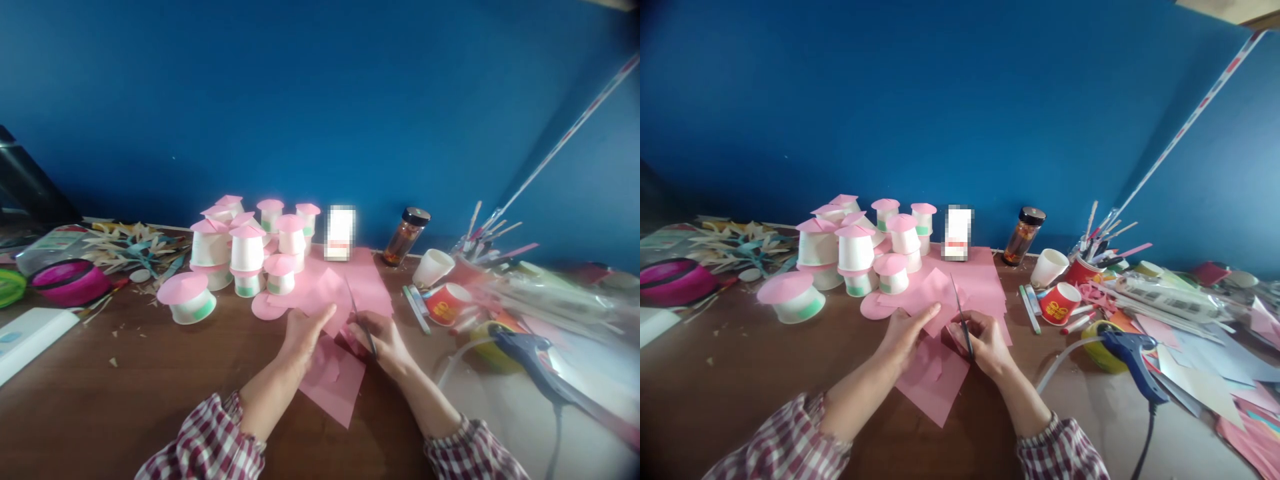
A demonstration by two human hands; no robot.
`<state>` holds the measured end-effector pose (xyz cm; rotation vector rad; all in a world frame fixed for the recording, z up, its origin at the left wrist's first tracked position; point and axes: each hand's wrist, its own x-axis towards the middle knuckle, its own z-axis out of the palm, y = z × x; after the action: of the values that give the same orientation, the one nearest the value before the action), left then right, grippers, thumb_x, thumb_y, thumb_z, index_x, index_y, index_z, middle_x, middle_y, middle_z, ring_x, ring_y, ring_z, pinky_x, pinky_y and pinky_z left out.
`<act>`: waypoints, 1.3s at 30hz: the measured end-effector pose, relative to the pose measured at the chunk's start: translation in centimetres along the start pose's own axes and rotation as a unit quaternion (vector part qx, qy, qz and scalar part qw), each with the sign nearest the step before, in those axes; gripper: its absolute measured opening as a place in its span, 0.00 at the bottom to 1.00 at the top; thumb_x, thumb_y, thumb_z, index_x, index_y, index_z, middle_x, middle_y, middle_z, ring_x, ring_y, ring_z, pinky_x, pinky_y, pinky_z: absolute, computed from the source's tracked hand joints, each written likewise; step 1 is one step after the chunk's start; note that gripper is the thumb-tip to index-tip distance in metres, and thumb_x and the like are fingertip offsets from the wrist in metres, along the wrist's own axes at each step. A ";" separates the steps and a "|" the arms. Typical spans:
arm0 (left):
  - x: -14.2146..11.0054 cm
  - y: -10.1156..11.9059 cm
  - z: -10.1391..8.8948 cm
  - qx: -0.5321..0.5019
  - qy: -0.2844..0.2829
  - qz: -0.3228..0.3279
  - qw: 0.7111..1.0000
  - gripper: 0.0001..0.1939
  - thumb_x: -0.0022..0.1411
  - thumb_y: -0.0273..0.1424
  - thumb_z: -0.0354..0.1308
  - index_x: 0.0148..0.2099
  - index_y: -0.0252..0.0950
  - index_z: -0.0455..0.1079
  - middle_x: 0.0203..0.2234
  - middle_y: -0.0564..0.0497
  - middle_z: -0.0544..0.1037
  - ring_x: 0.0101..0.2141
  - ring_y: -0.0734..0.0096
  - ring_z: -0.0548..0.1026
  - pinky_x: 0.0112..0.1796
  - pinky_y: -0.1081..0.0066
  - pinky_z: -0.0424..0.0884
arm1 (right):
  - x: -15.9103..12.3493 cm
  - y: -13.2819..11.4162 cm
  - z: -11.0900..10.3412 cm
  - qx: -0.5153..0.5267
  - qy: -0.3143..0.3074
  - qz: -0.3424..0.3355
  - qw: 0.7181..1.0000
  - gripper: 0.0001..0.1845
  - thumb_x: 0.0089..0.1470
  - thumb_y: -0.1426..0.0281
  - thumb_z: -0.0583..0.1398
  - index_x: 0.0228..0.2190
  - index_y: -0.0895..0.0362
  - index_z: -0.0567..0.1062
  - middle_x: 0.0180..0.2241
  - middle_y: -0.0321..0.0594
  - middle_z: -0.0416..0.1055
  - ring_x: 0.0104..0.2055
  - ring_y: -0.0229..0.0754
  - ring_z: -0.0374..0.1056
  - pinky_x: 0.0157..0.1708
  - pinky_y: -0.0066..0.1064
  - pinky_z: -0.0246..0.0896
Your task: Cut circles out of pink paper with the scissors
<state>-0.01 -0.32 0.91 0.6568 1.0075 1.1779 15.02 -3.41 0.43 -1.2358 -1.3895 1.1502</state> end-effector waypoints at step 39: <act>1.0 -0.6 -0.7 -0.023 -0.030 0.009 0.999 0.13 0.44 0.34 0.67 0.30 0.29 0.74 0.23 0.44 0.78 0.26 0.60 0.76 0.27 0.66 0.72 | -0.2 -0.8 0.0 -0.082 0.024 -0.021 0.996 0.17 0.49 0.58 0.62 0.25 0.61 0.74 0.16 0.32 0.61 0.17 0.33 0.54 0.15 0.24 0.50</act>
<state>-0.34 0.36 -0.21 0.6619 0.9230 1.1866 14.93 -3.67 1.18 -1.3345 -1.4905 0.9854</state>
